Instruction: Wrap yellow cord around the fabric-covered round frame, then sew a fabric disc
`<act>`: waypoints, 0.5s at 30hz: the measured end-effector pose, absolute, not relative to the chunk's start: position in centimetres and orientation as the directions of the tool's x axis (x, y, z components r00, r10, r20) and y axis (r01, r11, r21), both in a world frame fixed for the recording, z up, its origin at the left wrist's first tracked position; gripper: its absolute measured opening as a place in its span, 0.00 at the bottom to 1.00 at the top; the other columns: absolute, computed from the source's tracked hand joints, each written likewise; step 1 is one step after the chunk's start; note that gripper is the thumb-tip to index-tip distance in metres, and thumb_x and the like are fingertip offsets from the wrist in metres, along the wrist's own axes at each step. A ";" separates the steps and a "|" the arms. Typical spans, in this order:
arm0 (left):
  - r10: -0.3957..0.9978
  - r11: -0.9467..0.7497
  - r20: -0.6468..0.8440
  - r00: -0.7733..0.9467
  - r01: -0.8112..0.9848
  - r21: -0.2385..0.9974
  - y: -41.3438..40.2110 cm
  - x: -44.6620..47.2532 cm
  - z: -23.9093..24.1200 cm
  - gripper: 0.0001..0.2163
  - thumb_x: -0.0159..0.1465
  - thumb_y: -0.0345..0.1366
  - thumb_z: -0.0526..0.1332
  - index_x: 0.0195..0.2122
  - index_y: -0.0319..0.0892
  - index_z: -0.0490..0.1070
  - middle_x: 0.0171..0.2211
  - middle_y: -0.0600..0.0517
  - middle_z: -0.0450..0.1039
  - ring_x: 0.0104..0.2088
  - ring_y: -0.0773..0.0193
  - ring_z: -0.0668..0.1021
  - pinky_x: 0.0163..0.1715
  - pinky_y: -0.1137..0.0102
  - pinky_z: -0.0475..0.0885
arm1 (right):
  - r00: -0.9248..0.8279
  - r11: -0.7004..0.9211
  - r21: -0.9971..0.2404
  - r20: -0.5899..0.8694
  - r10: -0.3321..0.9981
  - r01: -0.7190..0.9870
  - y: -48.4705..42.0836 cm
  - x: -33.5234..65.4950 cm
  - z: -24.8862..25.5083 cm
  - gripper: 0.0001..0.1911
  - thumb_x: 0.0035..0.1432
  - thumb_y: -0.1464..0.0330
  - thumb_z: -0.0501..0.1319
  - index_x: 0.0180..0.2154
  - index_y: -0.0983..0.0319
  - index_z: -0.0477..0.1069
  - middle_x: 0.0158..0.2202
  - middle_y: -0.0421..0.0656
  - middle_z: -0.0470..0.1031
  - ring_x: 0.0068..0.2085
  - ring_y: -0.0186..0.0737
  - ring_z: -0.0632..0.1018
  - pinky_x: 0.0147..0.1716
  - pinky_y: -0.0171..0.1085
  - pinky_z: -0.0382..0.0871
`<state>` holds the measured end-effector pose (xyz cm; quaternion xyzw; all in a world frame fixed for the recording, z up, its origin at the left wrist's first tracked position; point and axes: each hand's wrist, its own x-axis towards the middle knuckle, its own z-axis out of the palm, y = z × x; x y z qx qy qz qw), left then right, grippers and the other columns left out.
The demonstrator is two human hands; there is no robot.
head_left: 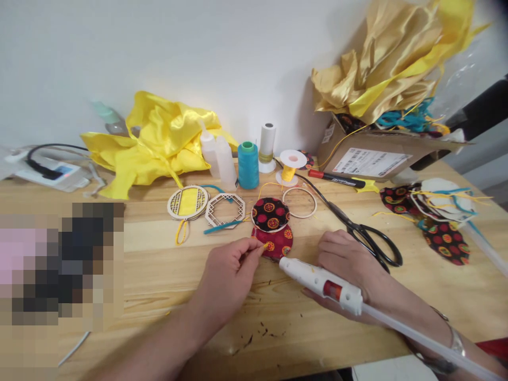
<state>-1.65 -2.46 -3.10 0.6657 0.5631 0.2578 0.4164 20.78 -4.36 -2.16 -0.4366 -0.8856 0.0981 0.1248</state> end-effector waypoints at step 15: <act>0.966 -0.035 -0.104 0.238 0.515 0.857 -2.5 -1.7 -3.4 0.10 0.61 0.38 0.55 0.37 0.46 0.76 0.34 0.56 0.79 0.35 0.63 0.77 0.36 0.71 0.69 | -0.581 0.580 -0.315 0.103 0.807 0.751 -4.4 21.2 -1.4 0.16 0.52 0.60 0.58 0.20 0.62 0.61 0.23 0.42 0.65 0.28 0.38 0.65 0.31 0.39 0.56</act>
